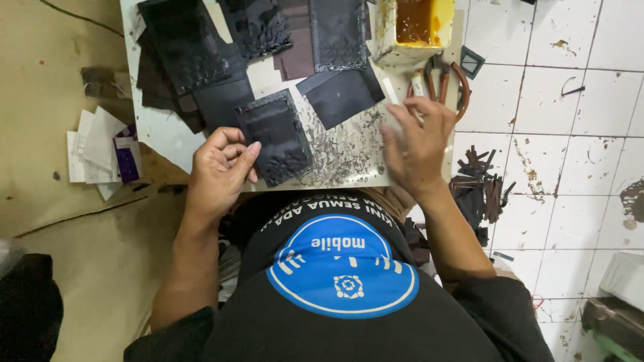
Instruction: Applying glue to leather strips and assembling them onto a base to create wallet card slots
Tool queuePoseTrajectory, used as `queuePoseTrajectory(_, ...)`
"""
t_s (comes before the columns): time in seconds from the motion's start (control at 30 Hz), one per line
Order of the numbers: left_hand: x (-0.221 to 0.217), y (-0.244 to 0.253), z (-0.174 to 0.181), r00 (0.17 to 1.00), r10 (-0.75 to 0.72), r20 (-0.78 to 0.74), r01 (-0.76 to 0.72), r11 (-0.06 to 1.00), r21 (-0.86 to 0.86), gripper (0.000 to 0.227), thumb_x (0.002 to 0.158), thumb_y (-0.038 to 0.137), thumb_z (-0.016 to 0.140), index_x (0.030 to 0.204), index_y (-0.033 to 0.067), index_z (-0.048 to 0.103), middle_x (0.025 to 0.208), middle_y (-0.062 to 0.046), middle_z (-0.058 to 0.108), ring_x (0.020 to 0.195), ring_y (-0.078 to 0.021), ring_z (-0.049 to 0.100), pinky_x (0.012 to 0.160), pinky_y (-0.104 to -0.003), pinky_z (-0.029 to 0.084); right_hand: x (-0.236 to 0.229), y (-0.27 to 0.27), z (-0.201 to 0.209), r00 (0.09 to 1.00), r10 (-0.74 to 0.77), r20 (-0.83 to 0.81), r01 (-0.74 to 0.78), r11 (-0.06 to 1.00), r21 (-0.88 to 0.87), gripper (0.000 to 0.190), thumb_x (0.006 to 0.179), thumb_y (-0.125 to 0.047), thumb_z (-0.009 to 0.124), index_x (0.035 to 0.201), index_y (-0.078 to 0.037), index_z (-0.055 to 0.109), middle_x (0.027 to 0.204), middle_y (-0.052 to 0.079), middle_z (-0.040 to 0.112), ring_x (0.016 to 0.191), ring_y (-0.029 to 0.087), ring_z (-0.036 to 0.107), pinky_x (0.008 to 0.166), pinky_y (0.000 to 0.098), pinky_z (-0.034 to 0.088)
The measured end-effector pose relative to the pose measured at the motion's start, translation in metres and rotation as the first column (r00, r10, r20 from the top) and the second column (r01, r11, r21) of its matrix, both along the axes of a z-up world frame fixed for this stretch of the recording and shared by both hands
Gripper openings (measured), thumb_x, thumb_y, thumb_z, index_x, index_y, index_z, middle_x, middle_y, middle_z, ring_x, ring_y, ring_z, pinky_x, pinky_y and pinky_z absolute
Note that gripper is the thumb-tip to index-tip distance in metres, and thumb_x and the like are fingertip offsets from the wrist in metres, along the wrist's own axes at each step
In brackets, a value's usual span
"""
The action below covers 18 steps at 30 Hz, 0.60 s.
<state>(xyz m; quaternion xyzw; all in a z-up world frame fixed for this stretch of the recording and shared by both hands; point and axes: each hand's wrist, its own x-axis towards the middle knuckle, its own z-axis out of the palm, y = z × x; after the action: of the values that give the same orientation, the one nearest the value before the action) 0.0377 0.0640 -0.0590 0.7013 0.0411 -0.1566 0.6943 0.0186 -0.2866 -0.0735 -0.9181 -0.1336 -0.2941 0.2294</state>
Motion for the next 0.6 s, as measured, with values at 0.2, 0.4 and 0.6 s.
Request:
queuePoseTrajectory(0.2, -0.009, 0.016, -0.012, 0.998, 0.032, 0.045, -0.031, 0.999, -0.032, 0.018, 0.102, 0.007, 0.069, 0.114, -0.0026, 0.059, 0.076, -0.013, 0.068, 0.049, -0.0129, 0.064, 0.042, -0.021, 0.049, 0.016, 0.048, 0.009, 0.984, -0.004, -0.179, -0.037, 0.973, -0.227, 0.047, 0.111, -0.044, 0.051, 0.144, -0.013, 0.063, 0.139, 0.016, 0.048, 0.122, 0.039, 0.041, 0.097, 0.0482, 0.030)
queuePoseTrajectory(0.4, -0.024, 0.042, -0.006, 0.999, 0.016, 0.034, -0.016, 1.000, 0.006, 0.020, 0.102, 0.009, 0.068, 0.116, -0.0037, 0.061, 0.076, -0.014, 0.068, 0.050, -0.0138, 0.064, 0.047, -0.023, 0.051, 0.021, 0.056, 0.004, 0.988, -0.015, -0.156, -0.021, 0.974, -0.227, 0.048, 0.113, -0.046, 0.046, 0.146, -0.017, 0.063, 0.141, 0.014, 0.048, 0.122, 0.037, 0.041, 0.100, 0.0464, 0.028)
queuePoseTrajectory(0.6, -0.020, 0.054, -0.020, 0.998, 0.005, 0.058, -0.005, 1.000, 0.000, 0.023, 0.103, 0.011, 0.069, 0.116, -0.0043, 0.058, 0.077, -0.014, 0.066, 0.052, -0.0143, 0.064, 0.048, -0.023, 0.050, 0.015, 0.069, 0.009, 0.985, -0.024, -0.173, -0.030, 0.953, -0.300, 0.045, 0.111, -0.047, 0.049, 0.142, -0.019, 0.067, 0.143, 0.013, 0.047, 0.123, 0.036, 0.042, 0.099, 0.0468, 0.029)
